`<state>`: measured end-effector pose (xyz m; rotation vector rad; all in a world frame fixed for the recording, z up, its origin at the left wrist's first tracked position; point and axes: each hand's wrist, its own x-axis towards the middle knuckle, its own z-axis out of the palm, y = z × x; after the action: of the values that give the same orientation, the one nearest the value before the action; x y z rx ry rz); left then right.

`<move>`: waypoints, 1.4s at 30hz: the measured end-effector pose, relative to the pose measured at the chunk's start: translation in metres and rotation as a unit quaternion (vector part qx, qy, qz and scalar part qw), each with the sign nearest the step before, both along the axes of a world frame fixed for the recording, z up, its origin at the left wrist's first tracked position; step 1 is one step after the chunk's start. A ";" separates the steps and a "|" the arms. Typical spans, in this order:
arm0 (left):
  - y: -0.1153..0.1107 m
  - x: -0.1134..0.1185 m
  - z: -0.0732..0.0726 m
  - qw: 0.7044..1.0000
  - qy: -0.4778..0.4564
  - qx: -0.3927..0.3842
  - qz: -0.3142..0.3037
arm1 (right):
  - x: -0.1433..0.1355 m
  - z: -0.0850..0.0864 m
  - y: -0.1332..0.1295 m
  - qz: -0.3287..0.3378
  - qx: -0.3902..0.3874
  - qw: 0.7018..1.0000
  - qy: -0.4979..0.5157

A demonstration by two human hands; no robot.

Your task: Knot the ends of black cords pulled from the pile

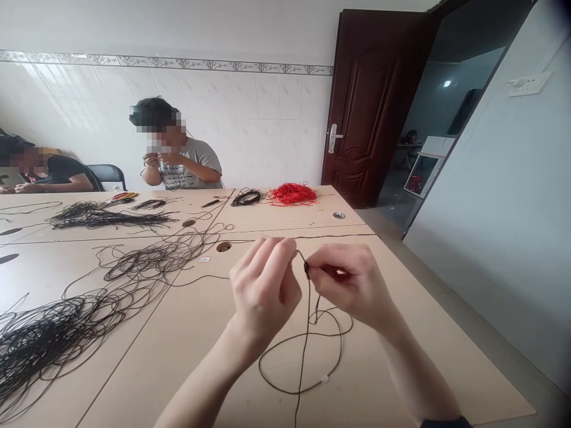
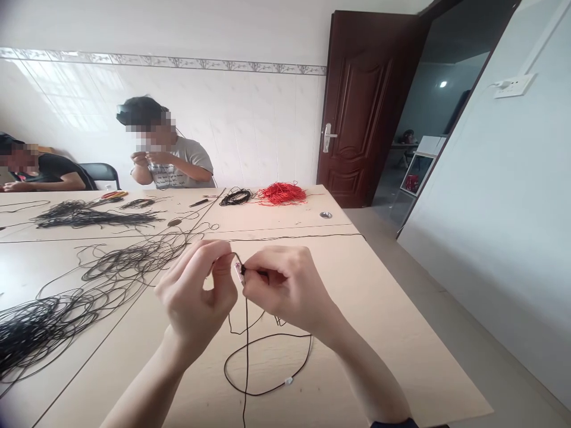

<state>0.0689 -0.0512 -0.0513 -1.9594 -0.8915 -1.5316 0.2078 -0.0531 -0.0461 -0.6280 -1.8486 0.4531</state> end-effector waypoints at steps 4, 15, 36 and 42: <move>-0.020 -0.002 -0.003 0.999 -0.029 -0.029 0.001 | 0.002 0.000 0.001 -0.033 -0.024 0.999 0.002; -0.024 -0.001 -0.007 0.986 0.109 -0.107 -0.068 | 0.000 0.001 -0.008 -0.046 -0.024 0.999 0.016; -0.023 0.002 0.000 0.781 -0.229 -0.479 -0.330 | 0.002 0.002 -0.012 -0.040 0.023 0.999 -0.013; -0.022 -0.001 0.002 0.835 -0.197 -0.415 -0.302 | 0.003 0.003 -0.011 -0.021 0.016 1.000 -0.015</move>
<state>0.0679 -0.0734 -0.0493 -2.7814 -1.3608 -2.2142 0.2106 -0.0643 -0.0431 -0.6540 -1.8636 0.3887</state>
